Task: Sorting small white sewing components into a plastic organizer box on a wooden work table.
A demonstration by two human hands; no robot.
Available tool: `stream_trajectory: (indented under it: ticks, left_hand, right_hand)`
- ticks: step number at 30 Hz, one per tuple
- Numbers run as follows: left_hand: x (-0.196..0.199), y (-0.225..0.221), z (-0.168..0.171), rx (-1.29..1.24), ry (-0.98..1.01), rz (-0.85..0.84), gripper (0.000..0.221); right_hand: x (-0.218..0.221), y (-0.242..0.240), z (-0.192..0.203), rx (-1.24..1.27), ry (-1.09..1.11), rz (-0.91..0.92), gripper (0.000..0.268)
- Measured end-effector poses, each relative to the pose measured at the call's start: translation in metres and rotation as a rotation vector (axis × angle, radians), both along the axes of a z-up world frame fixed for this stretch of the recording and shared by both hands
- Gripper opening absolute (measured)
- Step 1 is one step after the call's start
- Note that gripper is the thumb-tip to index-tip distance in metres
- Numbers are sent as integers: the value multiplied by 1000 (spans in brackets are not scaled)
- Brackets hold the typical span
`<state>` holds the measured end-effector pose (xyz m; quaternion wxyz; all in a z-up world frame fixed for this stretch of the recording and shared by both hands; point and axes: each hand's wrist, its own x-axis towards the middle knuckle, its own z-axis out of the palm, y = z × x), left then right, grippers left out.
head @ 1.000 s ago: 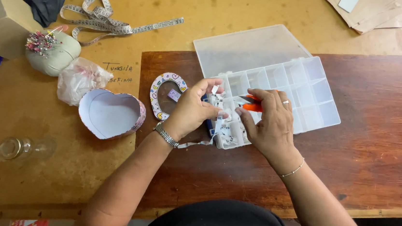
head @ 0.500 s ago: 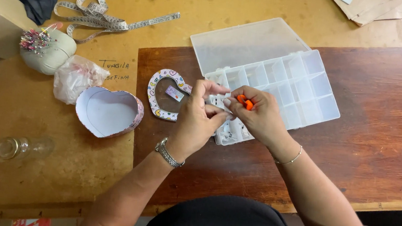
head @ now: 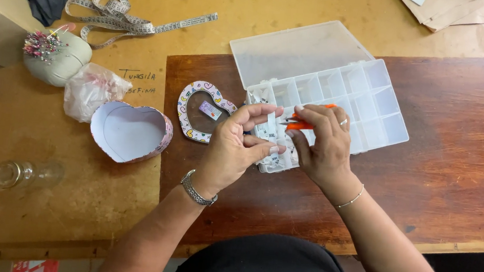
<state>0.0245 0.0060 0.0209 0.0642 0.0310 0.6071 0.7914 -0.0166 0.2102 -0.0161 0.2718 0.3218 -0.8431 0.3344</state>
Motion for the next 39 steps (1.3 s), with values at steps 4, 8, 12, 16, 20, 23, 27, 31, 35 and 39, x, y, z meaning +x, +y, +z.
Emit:
stream_trajectory:
  ticks: [4, 8, 12, 16, 20, 23, 27, 31, 35, 39]
  left_hand:
    - [-2, 6, -7, -5, -9, 10, 63]
    - [-1, 2, -3, -32, -26, 18, 66]
    - [-14, -6, -8, -117, -49, -2, 70]
    - [-40, -10, -38, -76, -103, -25, 73]
    - [-50, -12, -41, -68, -172, -10, 77]
    - [-45, -12, -34, -122, -155, -21, 80]
    - [-24, -5, -3, -236, -68, -7, 71]
    - [-7, 4, 7, -336, 2, 14, 48]
    - [8, 3, 16, -264, -9, 46, 39]
    - [16, 6, -8, -164, -71, 18, 36]
  right_hand:
    - [3, -9, 2, 84, 137, -23, 38]
    - [3, -15, 5, 114, 195, -41, 26]
    - [7, -15, 15, 47, 68, -59, 31]
    - [8, -7, 11, -1, -1, -56, 32]
    - [12, -4, 22, -13, -107, -81, 30]
    - [16, -3, 30, -71, -274, -105, 34]
    - [17, -10, 41, -158, -857, -160, 17]
    - [8, -24, 47, -291, -1059, -25, 13]
    - [-1, -28, 50, -363, -1008, 25, 5]
    - [-1, -31, 52, -465, -944, 85, 5]
